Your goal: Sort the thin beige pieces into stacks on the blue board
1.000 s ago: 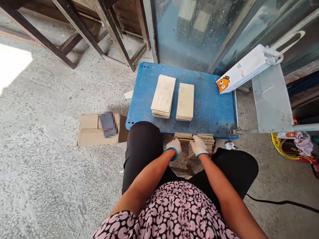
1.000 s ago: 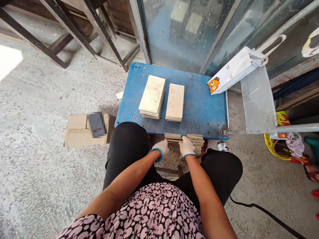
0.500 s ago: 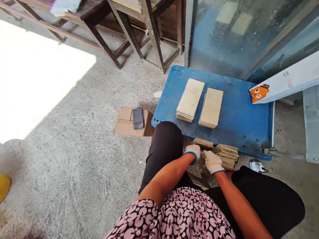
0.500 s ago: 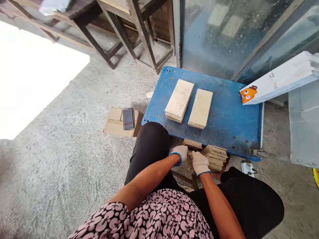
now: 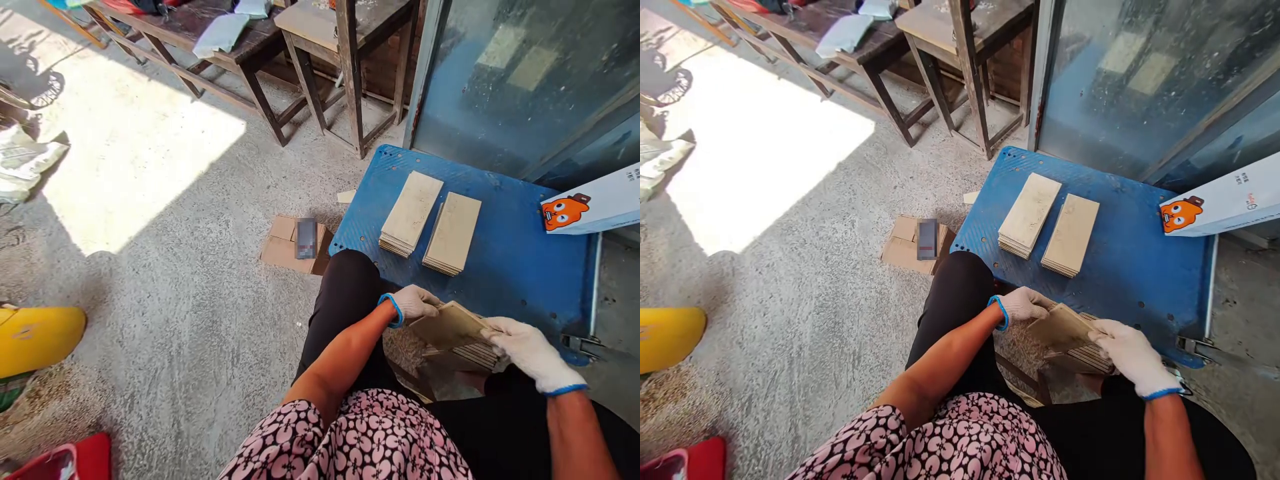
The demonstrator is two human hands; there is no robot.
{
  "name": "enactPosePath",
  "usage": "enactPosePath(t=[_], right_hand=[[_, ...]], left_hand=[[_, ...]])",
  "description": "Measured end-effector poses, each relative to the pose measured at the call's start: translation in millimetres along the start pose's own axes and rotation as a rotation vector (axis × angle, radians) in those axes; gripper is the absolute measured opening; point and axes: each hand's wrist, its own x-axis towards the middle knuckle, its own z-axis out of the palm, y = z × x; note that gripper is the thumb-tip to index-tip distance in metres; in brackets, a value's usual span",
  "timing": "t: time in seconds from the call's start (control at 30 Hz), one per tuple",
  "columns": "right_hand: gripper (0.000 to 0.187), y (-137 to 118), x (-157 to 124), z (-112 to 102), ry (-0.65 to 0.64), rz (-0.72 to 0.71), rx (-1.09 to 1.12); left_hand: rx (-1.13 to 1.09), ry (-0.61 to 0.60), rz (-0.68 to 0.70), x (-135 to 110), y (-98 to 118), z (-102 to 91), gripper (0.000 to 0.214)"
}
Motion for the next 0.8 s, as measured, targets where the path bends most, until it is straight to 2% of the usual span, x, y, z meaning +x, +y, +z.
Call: enactPosePath(t=[0.1, 0.2, 0.3, 0.4, 0.53, 0.63, 0.73, 0.8], right_hand=[[0.039, -3, -19, -33, -0.014, 0.093, 0.270], [0.042, -12, -33, -59, 0.103, 0.115, 0.354], [0.040, -29, -40, -74, 0.209, 0.058, 0.387], [0.036, -51, -35, -79, 0.263, -0.001, 0.423], [0.036, -74, -7, -81, 0.406, -0.045, 0.551], [0.035, -79, 23, -73, 0.589, -0.146, 0.677], [0.034, -76, 49, -49, 0.734, -0.188, 0.676], [0.050, -73, 56, -23, 0.828, -0.098, 0.632]], left_hand=[[-0.133, -0.062, 0.038, -3, 9, 2.0, 0.041], [-0.125, -0.112, 0.059, -6, 24, 6.0, 0.039], [-0.106, -0.144, 0.114, -8, 40, 10.5, 0.037], [-0.050, -0.072, 0.199, -5, 54, 13.7, 0.032], [0.067, 0.123, 0.299, 13, 71, 12.6, 0.030], [-0.007, 0.194, 0.269, 33, 83, 4.8, 0.032], [-0.174, 0.228, 0.180, 55, 89, -7.2, 0.030], [-0.261, 0.282, 0.147, 68, 88, -14.6, 0.028]])
